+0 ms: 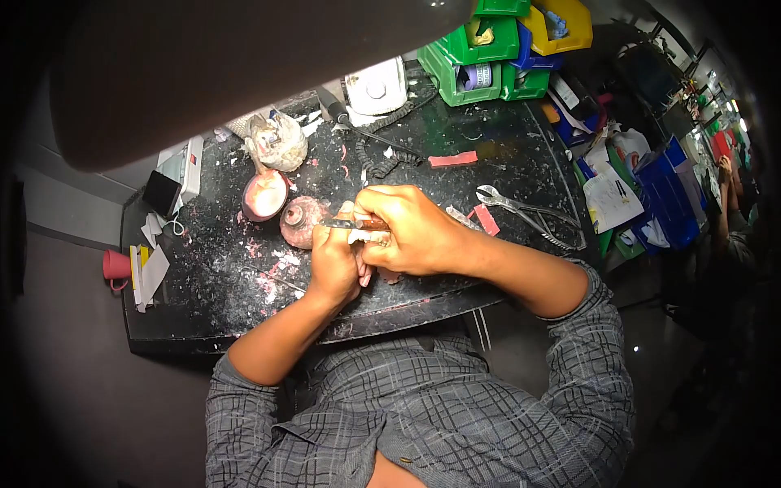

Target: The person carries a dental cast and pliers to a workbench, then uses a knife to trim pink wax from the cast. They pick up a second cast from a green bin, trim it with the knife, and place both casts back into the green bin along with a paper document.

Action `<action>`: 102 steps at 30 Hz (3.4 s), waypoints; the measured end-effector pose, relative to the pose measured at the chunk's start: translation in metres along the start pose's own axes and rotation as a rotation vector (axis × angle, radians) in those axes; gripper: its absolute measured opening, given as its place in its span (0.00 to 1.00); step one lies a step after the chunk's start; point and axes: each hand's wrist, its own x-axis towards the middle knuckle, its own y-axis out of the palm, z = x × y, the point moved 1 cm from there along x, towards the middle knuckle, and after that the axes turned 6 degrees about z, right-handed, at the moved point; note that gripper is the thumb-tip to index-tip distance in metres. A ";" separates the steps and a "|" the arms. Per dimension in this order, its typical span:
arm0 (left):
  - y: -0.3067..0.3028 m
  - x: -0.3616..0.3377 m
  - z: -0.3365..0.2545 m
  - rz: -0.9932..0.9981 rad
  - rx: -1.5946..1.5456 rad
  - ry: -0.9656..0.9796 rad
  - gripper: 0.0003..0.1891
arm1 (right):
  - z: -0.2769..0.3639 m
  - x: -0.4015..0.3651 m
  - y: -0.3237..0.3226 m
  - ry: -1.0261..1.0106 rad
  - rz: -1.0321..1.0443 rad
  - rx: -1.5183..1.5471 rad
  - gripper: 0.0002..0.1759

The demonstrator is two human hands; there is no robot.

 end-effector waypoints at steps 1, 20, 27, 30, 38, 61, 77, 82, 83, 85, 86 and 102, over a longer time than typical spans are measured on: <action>0.001 -0.001 -0.001 -0.001 -0.001 -0.001 0.24 | -0.002 0.000 0.002 0.001 0.001 0.001 0.16; 0.007 0.001 -0.006 -0.075 -0.110 -0.218 0.20 | 0.004 0.003 0.001 0.070 0.081 -0.020 0.13; 0.003 0.011 -0.011 -0.120 -0.210 -0.268 0.22 | 0.000 0.005 0.001 0.109 -0.092 -0.011 0.14; 0.005 0.009 -0.016 -0.106 -0.255 -0.260 0.22 | -0.005 0.003 -0.007 0.005 -0.176 -0.044 0.12; -0.001 0.005 -0.020 -0.015 0.051 -0.009 0.35 | -0.020 -0.007 -0.061 0.364 0.305 0.012 0.12; 0.120 0.114 -0.139 0.134 1.266 1.341 0.24 | -0.085 -0.010 -0.106 0.352 -0.436 -0.255 0.18; 0.170 0.286 -0.154 -0.263 1.401 1.180 0.25 | -0.070 -0.010 -0.099 0.360 -0.311 -0.254 0.14; 0.149 0.310 -0.133 -0.262 0.738 0.404 0.27 | -0.083 -0.006 -0.100 0.426 -0.303 -0.153 0.12; 0.152 0.297 -0.133 -0.231 0.603 0.468 0.24 | -0.079 -0.008 -0.102 0.420 -0.336 -0.277 0.12; 0.154 0.287 -0.137 -0.227 0.492 0.457 0.21 | -0.077 -0.009 -0.103 0.422 -0.341 -0.293 0.12; 0.150 0.290 -0.138 -0.228 0.491 0.463 0.21 | -0.076 -0.009 -0.103 0.428 -0.346 -0.302 0.12; 0.157 0.301 -0.125 -0.182 0.490 0.533 0.19 | -0.132 -0.007 -0.145 0.414 -0.813 -0.085 0.11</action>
